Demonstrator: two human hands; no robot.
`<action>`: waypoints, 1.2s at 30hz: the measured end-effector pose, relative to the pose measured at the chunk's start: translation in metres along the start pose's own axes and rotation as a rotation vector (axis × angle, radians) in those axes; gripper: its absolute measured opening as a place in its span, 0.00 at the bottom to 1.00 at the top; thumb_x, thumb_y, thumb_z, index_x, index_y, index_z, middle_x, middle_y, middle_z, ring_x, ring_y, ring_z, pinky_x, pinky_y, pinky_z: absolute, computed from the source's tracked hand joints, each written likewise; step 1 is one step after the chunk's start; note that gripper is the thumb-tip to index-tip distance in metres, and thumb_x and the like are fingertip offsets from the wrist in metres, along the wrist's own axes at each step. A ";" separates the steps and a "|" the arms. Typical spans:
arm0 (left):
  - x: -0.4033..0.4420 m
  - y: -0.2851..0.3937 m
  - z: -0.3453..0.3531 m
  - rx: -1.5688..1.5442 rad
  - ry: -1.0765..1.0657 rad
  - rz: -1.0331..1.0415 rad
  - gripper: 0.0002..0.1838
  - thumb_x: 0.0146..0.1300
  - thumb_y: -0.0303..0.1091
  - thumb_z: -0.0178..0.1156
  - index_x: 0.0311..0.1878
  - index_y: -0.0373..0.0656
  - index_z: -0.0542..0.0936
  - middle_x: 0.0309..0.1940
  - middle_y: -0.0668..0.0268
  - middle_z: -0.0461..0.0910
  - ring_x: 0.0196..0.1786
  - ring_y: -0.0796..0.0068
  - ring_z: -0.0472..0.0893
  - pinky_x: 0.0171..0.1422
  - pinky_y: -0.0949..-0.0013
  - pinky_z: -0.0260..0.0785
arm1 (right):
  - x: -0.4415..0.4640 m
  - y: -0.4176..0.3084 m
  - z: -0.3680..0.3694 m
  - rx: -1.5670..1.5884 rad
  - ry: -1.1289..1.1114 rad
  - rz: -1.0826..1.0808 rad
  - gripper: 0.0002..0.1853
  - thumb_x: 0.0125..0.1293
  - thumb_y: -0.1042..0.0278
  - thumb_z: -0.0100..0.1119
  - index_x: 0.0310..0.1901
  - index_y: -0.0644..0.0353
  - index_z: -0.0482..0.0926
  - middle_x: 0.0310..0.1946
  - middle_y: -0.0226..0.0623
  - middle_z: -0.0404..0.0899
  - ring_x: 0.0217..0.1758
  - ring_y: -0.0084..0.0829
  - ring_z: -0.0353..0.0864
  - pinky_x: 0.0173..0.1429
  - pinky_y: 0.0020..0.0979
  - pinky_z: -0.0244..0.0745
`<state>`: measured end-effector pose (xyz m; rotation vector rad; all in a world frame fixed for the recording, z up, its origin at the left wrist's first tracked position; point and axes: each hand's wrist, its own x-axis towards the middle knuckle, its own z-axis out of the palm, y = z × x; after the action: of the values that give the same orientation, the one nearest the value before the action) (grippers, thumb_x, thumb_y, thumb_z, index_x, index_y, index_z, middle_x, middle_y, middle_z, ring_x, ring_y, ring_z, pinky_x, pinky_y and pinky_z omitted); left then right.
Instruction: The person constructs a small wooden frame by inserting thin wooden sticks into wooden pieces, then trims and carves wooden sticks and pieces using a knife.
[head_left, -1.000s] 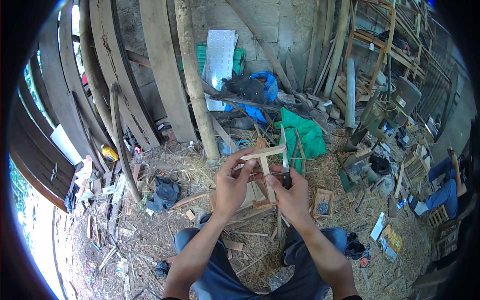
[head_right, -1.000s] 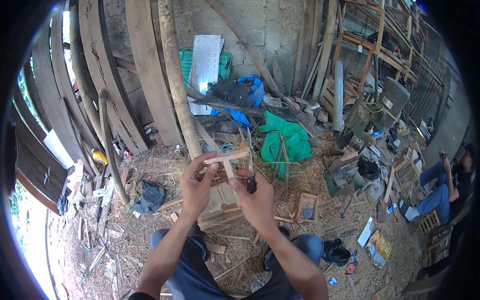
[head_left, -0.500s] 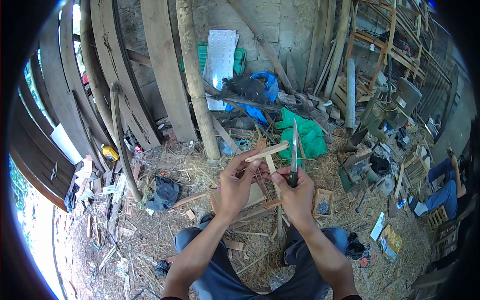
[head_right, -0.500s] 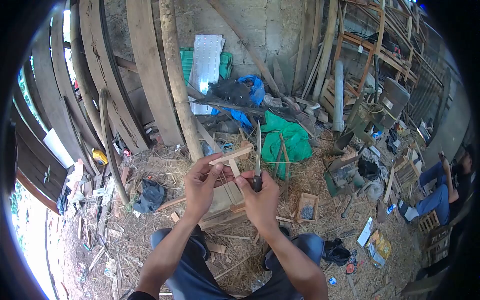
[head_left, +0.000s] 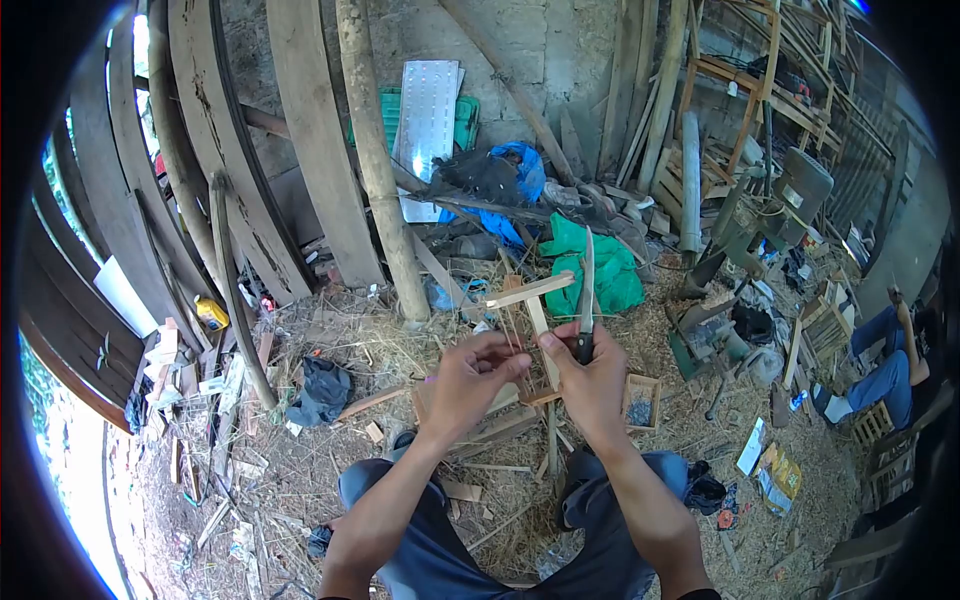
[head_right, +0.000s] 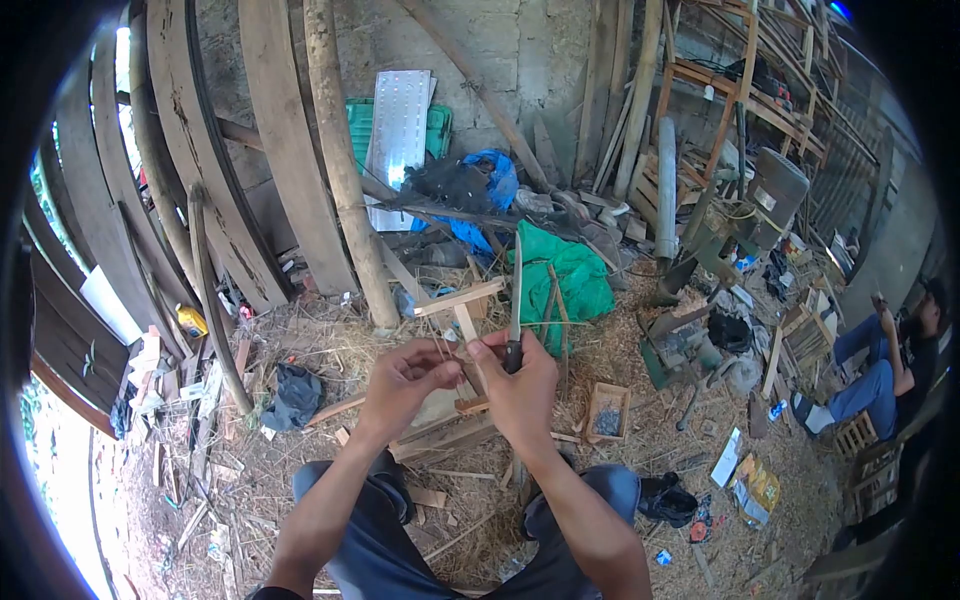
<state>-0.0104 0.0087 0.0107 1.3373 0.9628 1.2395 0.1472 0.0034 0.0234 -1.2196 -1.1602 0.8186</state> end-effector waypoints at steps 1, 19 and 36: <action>-0.001 -0.001 0.001 0.068 -0.056 0.003 0.14 0.63 0.25 0.63 0.50 0.31 0.76 0.38 0.57 0.83 0.39 0.73 0.83 0.44 0.71 0.79 | 0.000 -0.002 -0.001 -0.042 -0.002 0.005 0.09 0.60 0.68 0.68 0.35 0.63 0.79 0.21 0.26 0.76 0.24 0.16 0.69 0.30 0.22 0.65; 0.006 -0.007 -0.009 -0.467 0.056 -0.110 0.10 0.65 0.29 0.61 0.48 0.38 0.77 0.40 0.63 0.83 0.42 0.75 0.83 0.49 0.72 0.77 | -0.003 -0.027 -0.017 -0.065 0.142 -0.405 0.07 0.64 0.68 0.63 0.39 0.62 0.82 0.20 0.24 0.74 0.19 0.11 0.60 0.22 0.21 0.52; 0.003 -0.002 0.007 -0.491 0.071 0.130 0.14 0.61 0.22 0.63 0.50 0.38 0.74 0.47 0.59 0.80 0.49 0.73 0.80 0.55 0.70 0.75 | -0.014 -0.019 -0.003 -0.227 -0.055 -0.222 0.07 0.58 0.70 0.66 0.38 0.62 0.84 0.21 0.34 0.80 0.16 0.18 0.66 0.22 0.26 0.60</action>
<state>-0.0029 0.0108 0.0094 0.9817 0.5700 1.5124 0.1446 -0.0144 0.0388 -1.2302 -1.4350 0.5670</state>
